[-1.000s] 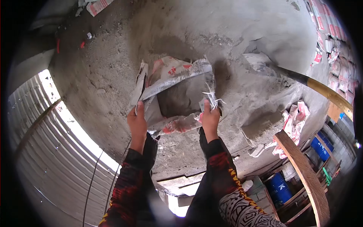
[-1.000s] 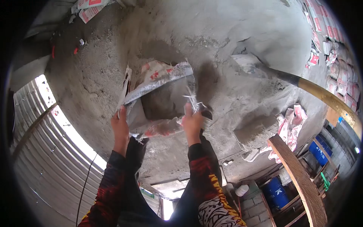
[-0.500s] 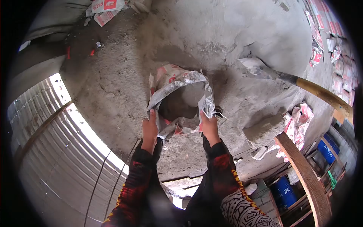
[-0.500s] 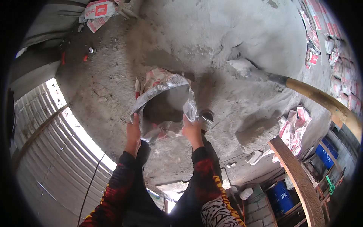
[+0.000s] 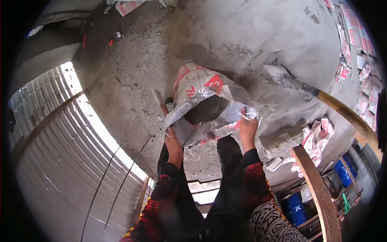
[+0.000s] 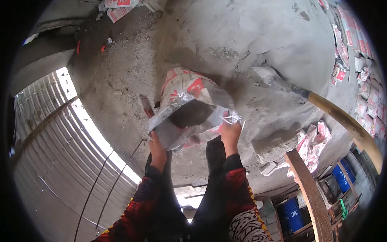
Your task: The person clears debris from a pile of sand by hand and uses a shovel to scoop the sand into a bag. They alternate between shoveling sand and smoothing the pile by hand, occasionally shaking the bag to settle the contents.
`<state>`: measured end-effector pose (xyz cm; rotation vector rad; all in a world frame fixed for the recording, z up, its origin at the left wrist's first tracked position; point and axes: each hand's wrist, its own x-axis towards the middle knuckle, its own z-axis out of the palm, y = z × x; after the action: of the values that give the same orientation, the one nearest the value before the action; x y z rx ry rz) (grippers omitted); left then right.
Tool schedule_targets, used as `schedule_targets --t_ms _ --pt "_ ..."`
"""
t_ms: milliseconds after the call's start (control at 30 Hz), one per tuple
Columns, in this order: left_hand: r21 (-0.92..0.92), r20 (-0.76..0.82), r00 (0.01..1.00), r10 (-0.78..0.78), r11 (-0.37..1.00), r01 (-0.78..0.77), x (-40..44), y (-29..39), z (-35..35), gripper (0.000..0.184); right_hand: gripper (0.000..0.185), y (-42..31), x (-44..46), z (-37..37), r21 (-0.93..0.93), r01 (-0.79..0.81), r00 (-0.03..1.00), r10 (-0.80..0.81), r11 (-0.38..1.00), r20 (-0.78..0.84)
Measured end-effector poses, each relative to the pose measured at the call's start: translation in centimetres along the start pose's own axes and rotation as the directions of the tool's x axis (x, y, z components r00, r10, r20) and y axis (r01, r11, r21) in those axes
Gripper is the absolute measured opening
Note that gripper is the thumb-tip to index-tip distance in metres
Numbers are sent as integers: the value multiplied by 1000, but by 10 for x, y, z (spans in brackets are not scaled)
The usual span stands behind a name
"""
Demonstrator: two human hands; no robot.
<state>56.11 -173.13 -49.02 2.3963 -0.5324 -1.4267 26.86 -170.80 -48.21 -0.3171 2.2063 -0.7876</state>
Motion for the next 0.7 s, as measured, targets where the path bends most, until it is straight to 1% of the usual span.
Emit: schedule_targets --t_ms 33,67,100,133,167,200,233,267,300,333,367,400,433,467,500,533,567,600,633,667,700 --pt "18 0 999 42 999 -42 -7 5 2 61 34 1 -1 1 58 66 991 -58 996 -119" --pt "35 6 996 87 996 -87 -15 13 4 59 34 6 -4 3 57 58 991 -50 997 -126" --pt "40 15 996 88 995 -89 -17 17 -1 59 43 16 -6 8 -61 180 969 -187 982 -159" --pt "140 66 974 217 964 -225 -18 23 -9 53 54 14 -11 11 -179 293 930 -323 939 -174" --pt "230 129 932 339 904 -361 -19 30 -15 49 74 13 -26 14 -260 146 950 -209 954 -233" --pt "233 136 927 349 898 -372 -22 42 -18 49 74 14 -38 19 -252 143 948 -205 957 -243" --pt "361 112 855 507 781 -510 -25 56 -20 50 77 19 -47 26 -118 92 955 -121 989 -270" --pt "483 113 752 649 625 -613 -28 68 -21 55 79 24 -58 32 19 38 958 -31 999 -285" --pt "495 166 678 716 534 -685 -26 79 -14 72 80 21 -74 37 -21 -56 949 47 998 -312" --pt "507 250 567 785 393 -767 -33 102 -1 72 79 25 -81 41 81 -64 960 84 995 -267" --pt "503 335 445 830 242 -830 -42 125 16 73 81 63 -89 58 25 -146 958 148 989 -246" --pt "467 417 445 792 234 -853 -41 136 36 72 83 98 -97 74 -31 -226 950 213 974 -228" --pt "430 496 440 749 228 -874 -38 143 51 71 83 94 -109 79 -21 -235 946 224 972 -233" --pt "426 505 430 748 218 -878 -28 139 63 71 78 80 -120 88 -82 -417 903 402 905 -148" --pt "520 550 493 674 186 -834 -14 126 76 71 76 73 -125 94 -159 -571 821 567 806 -73" --pt "608 576 561 595 147 -780 -8 122 85 71 76 80 -125 98 -156 -571 820 567 806 -76" --pt "596 610 554 567 134 -792 0 119 85 52 74 88 -125 101 -73 -541 837 545 838 54" --pt "596 612 558 561 137 -791 10 113 86 52 73 96 -127 103 13 -520 841 510 854 181" --pt "622 599 585 547 142 -770 22 104 88 42 63 91 -130 103 60 -527 846 516 848 136" --pt "646 588 608 534 143 -750 31 92 89 32 63 92 -127 103 60 -535 841 525 842 135" --pt "617 570 544 615 115 -778 28 94 89 20 51 112 -124 109 62 -533 843 524 844 122"
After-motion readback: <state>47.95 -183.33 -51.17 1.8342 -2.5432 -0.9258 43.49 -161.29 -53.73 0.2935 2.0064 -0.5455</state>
